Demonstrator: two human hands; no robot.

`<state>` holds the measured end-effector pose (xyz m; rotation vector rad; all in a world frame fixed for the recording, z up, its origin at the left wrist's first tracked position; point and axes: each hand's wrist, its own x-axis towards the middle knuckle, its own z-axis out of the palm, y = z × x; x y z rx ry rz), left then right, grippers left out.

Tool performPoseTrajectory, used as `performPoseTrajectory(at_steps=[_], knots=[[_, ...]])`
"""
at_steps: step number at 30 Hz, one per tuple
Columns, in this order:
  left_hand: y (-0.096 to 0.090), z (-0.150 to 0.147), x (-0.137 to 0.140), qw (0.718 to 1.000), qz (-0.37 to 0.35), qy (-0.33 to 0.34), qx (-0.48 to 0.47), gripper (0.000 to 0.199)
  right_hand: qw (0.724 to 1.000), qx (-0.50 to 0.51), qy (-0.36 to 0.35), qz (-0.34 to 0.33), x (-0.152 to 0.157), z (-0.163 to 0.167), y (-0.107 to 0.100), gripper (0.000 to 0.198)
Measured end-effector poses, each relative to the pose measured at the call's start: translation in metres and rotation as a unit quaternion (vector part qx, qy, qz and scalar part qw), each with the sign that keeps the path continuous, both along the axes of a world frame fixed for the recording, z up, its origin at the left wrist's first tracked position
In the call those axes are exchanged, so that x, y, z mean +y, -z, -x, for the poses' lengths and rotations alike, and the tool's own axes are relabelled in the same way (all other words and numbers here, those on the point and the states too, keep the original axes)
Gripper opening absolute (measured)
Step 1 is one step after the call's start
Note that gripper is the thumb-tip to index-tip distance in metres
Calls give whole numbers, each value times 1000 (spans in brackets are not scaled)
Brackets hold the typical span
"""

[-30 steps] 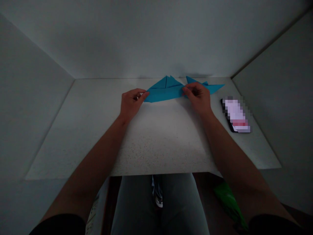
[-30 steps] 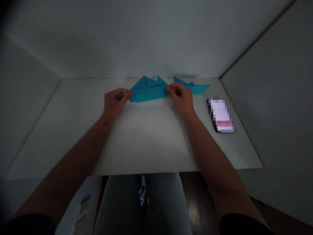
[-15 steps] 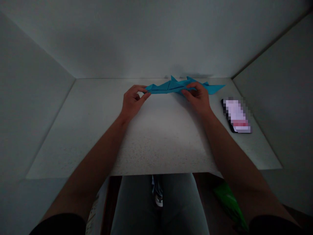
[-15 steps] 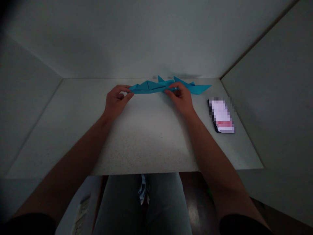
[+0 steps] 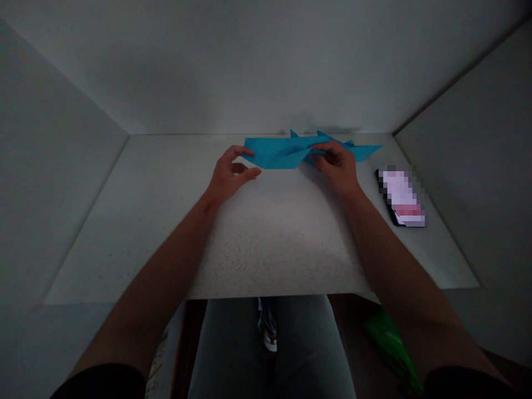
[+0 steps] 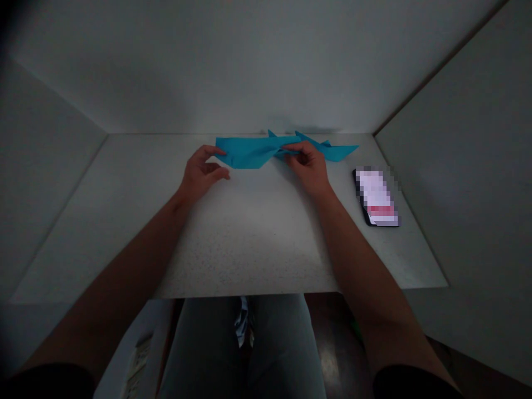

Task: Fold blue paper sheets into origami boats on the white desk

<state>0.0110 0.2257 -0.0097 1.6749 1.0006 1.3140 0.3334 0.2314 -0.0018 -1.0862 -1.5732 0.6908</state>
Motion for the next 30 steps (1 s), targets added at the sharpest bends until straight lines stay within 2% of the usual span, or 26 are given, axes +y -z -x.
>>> performPoseTrajectory(at_steps=[3, 8, 14, 17, 21, 23, 25, 30], knots=[[9, -1, 8, 999, -13, -11, -29, 52, 1000, 14, -24, 9, -2, -1, 0, 27], [23, 5, 20, 998, -37, -47, -37, 48, 997, 31, -62, 33, -6, 1, -2, 38], [30, 9, 22, 999, 0, 0, -40, 91, 998, 13, -60, 8, 0, 2, 9, 44], [27, 7, 19, 998, 14, 47, -38, 100, 998, 32, -45, -11, 6, 0, 16, 47], [18, 4, 13, 993, 37, 106, -37, 79, 998, 52, -37, -30, 11, -2, 18, 51], [14, 3, 11, 992, 48, 114, -38, 65, 997, 60, -42, -36, 12, -1, 17, 55], [12, 3, 11, 993, 54, 102, -39, 56, 996, 69, -54, -34, 11, 0, 16, 62], [13, 1, 15, 997, 33, 47, -44, 52, 992, 111, -61, 1, 10, 3, 17, 80]])
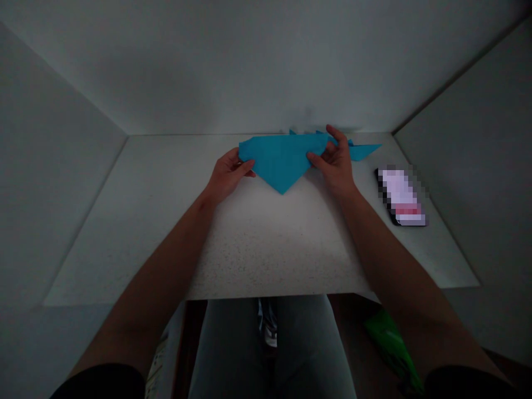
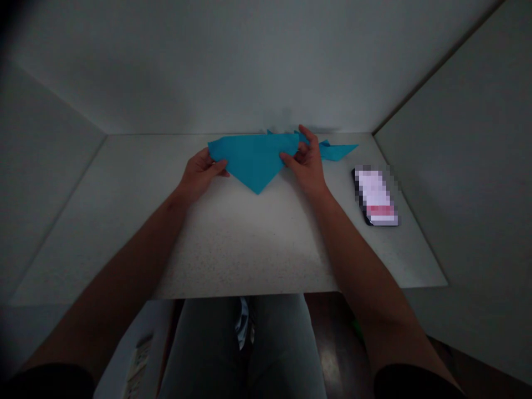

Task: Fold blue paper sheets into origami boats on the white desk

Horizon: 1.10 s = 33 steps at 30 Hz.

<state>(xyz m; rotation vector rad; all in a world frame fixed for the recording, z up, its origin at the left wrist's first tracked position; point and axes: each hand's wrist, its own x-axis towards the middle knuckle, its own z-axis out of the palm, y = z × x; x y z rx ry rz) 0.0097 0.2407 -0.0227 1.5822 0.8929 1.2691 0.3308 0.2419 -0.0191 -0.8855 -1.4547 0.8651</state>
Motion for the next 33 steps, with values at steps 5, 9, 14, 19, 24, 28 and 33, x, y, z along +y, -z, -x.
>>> performPoseTrajectory(at_steps=[5, 9, 14, 19, 24, 28, 33], knots=[[-4, 0, 0, 999, -6, -50, 8, 33, 999, -11, 7, 42, -1, -1, 0, 49], [-8, 2, -2, 997, 43, -53, -23, 15, 995, -45, -19, 87, -7, 0, -6, 25], [-6, 7, 2, 991, 85, -57, -81, 22, 995, -29, -39, 86, -13, 3, -13, 18], [-5, 7, 2, 996, 65, -46, -45, 35, 997, -41, -29, 59, -13, 2, -14, 34], [-3, 3, 0, 997, 39, -66, -10, 45, 998, -55, 11, 41, -10, 2, -12, 38], [-4, 0, -1, 997, 25, -68, 8, 51, 998, -63, 9, 24, -8, 4, -11, 47], [-6, 0, -1, 998, 6, -60, 23, 42, 998, -61, -4, 13, -6, 4, -7, 51]])
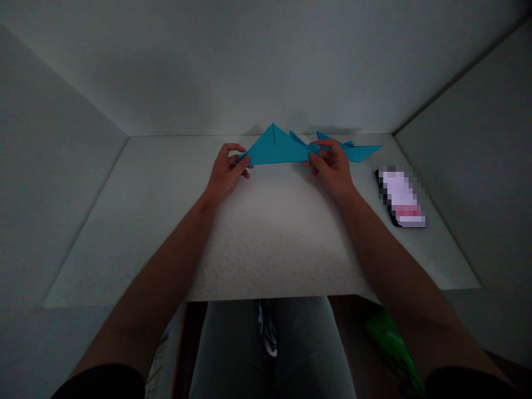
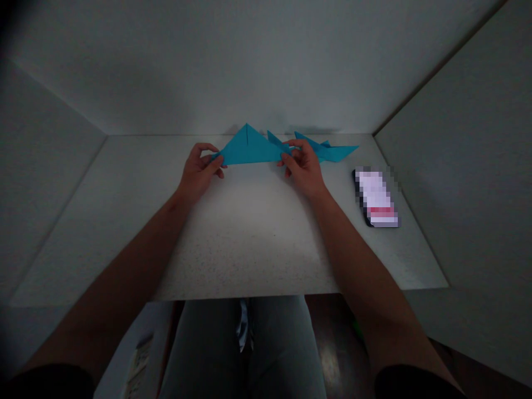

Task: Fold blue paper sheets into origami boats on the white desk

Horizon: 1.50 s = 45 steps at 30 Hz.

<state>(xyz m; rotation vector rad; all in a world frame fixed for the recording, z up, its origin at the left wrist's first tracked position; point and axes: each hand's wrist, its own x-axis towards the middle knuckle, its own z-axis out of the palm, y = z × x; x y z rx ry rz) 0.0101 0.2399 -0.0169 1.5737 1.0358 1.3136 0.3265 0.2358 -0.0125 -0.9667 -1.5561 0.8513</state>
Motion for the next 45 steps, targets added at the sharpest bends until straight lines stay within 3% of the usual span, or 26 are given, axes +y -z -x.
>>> performPoseTrajectory(at_steps=[11, 20, 31, 40, 45], knots=[[2, 1, -3, 1000, 18, -8, 15, 45, 999, -16, 29, -9, -1, -5, 2, 45], [0, 1, -4, 999, 5, -28, 18, 35, 999, -35, 35, -3, -6, -2, -2, 38], [-2, 0, -9, 996, -22, -42, 76, 41, 998, -28, 48, -19, -8, 2, -4, 49], [-12, -4, -27, 981, -68, 50, 175, 36, 994, -86, 37, -49, -17, 8, -10, 47], [-15, -9, -29, 975, -82, 103, 178, 36, 984, -157, -8, -90, -26, 17, -19, 30]])
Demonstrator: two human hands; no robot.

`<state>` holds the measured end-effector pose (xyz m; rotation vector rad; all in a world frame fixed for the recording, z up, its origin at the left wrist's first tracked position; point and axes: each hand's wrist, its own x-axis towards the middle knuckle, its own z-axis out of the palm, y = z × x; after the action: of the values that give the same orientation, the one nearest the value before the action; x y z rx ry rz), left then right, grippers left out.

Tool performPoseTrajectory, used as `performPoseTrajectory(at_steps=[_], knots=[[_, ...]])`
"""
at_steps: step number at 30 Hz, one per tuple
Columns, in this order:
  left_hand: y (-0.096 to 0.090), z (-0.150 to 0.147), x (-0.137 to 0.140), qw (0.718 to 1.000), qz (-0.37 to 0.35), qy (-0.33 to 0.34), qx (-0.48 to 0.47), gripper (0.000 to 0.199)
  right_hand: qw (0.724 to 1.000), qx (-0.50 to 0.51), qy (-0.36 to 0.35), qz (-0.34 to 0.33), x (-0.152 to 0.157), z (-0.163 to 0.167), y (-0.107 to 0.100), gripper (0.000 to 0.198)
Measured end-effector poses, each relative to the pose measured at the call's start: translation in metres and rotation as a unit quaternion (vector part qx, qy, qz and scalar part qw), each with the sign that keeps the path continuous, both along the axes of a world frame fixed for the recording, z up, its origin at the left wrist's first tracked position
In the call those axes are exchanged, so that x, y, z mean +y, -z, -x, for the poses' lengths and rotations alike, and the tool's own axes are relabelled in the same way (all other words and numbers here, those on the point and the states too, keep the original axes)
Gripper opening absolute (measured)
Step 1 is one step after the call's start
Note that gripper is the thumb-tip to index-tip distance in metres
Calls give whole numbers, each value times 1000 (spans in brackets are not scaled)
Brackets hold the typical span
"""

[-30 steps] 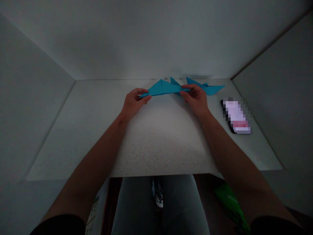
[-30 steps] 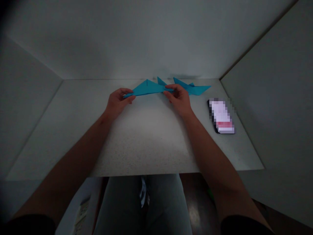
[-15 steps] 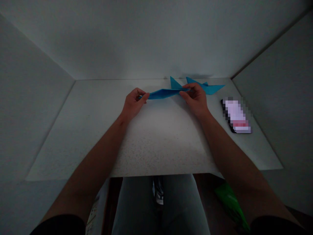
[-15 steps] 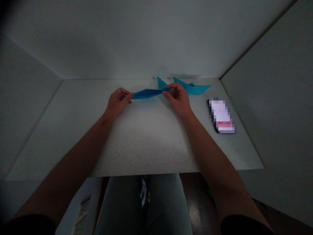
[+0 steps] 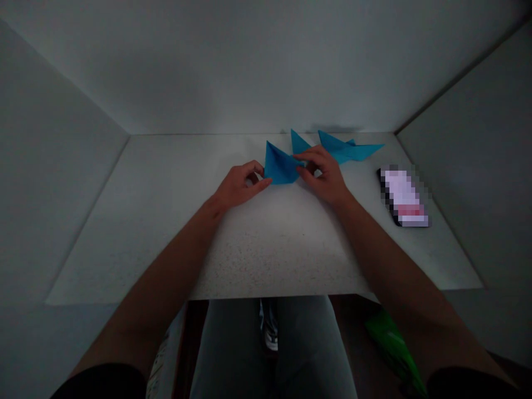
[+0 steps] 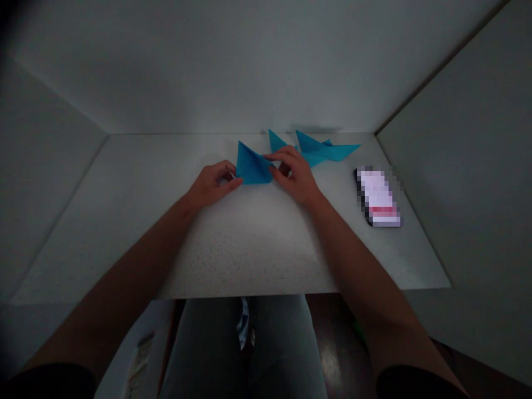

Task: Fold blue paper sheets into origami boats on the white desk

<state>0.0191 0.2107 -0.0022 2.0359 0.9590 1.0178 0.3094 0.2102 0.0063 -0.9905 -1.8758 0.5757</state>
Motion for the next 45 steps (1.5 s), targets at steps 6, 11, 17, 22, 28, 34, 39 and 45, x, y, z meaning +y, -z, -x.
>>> performPoseTrajectory(at_steps=[6, 11, 17, 22, 28, 34, 39, 45], knots=[[-5, -1, -1, 999, -41, -5, 16, 43, 990, -81, -110, -31, -5, 5, 2, 28], [2, 8, 7, 991, -101, -87, 27, 43, 984, -125, -127, -27, -1, 1, 7, 27], [4, 11, 7, 990, -100, -29, 95, 48, 979, -140, -147, -31, 1, -1, 9, 25], [-2, 10, 4, 985, -116, 14, 126, 41, 981, -150, -119, -45, 1, 1, 6, 23], [-1, 9, 7, 987, -90, 3, 130, 26, 980, -176, -87, -44, 5, 0, 8, 23], [-5, 8, 5, 987, -82, -16, 140, 24, 983, -177, -44, -20, 9, -5, 13, 22], [-7, 7, 3, 986, -58, -50, 150, 23, 984, -168, -55, 20, 8, -4, 9, 29], [-5, 8, 6, 984, -37, -56, 167, 28, 986, -146, -49, 67, 5, -1, 6, 32]])
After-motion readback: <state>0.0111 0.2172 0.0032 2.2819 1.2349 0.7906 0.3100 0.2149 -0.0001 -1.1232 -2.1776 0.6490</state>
